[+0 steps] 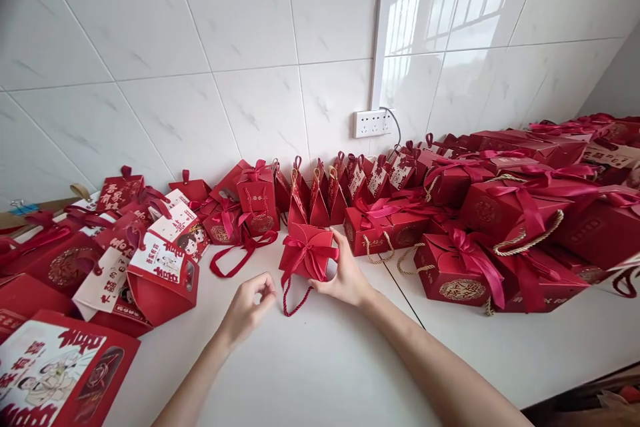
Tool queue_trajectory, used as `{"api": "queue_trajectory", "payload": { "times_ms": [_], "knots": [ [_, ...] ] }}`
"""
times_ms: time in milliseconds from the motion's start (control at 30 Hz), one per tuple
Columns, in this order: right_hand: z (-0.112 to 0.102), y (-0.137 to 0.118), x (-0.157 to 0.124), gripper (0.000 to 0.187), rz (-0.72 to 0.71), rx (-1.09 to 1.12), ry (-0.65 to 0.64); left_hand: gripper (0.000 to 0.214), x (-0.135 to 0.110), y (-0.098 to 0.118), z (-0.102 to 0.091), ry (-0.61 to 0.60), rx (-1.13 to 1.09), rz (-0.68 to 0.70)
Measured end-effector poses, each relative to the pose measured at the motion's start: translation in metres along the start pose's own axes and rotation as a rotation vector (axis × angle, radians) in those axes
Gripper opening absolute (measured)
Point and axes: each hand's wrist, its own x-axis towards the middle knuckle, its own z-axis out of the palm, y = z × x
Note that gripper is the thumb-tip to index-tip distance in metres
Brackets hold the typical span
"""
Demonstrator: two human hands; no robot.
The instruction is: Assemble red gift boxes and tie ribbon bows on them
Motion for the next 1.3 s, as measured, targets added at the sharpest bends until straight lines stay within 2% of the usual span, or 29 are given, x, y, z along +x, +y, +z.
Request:
{"api": "queue_trajectory", "payload": {
  "times_ms": [133, 233, 300, 400, 533, 600, 733, 867, 967, 1067, 1167, 1233, 1300],
  "knots": [
    [-0.003, -0.005, 0.002, 0.104, -0.132, -0.07, -0.034, 0.014, 0.0, -0.004, 0.002, 0.296, 0.006, 0.07],
    [-0.002, -0.014, 0.001, 0.106, -0.239, -0.066, -0.12, 0.022, -0.001, 0.0, 0.013, 0.425, 0.011, 0.119],
    [-0.001, -0.018, 0.0, 0.106, -0.26, -0.058, -0.156, 0.019, -0.002, 0.003, 0.022, 0.444, 0.05, 0.212],
    [0.001, -0.018, -0.003, 0.106, -0.261, -0.082, -0.156, 0.007, -0.006, 0.007, 0.031, 0.504, 0.147, 0.463],
    [0.002, -0.014, -0.005, 0.106, -0.31, -0.12, -0.104, 0.015, -0.012, 0.011, 0.038, 0.43, 0.299, 0.811],
    [0.002, -0.013, -0.005, 0.105, -0.331, -0.116, -0.095, 0.018, -0.015, 0.012, 0.041, 0.415, 0.341, 0.888],
    [0.001, -0.012, -0.004, 0.106, -0.333, -0.113, -0.107, 0.019, -0.015, 0.013, 0.042, 0.434, 0.304, 0.881],
    [-0.003, -0.008, -0.006, 0.107, -0.243, -0.092, -0.152, 0.023, -0.014, 0.012, 0.039, 0.408, 0.323, 0.881],
    [-0.003, -0.002, -0.009, 0.109, -0.137, 0.001, -0.127, 0.024, -0.015, 0.011, 0.035, 0.397, 0.323, 0.852],
    [0.001, 0.001, -0.009, 0.103, 0.062, 0.258, -0.022, 0.018, -0.017, 0.009, 0.034, 0.323, 0.265, 0.834],
    [0.006, -0.003, -0.006, 0.084, 0.304, 0.557, 0.042, 0.014, -0.018, 0.004, 0.037, 0.127, 0.218, 0.866],
    [0.006, -0.011, -0.004, 0.079, 0.43, 0.738, 0.029, 0.015, -0.016, 0.001, 0.043, 0.027, 0.23, 0.896],
    [0.002, -0.022, -0.001, 0.083, 0.528, 0.915, -0.045, 0.02, -0.014, -0.002, 0.049, -0.004, 0.278, 0.885]
  ]
}}
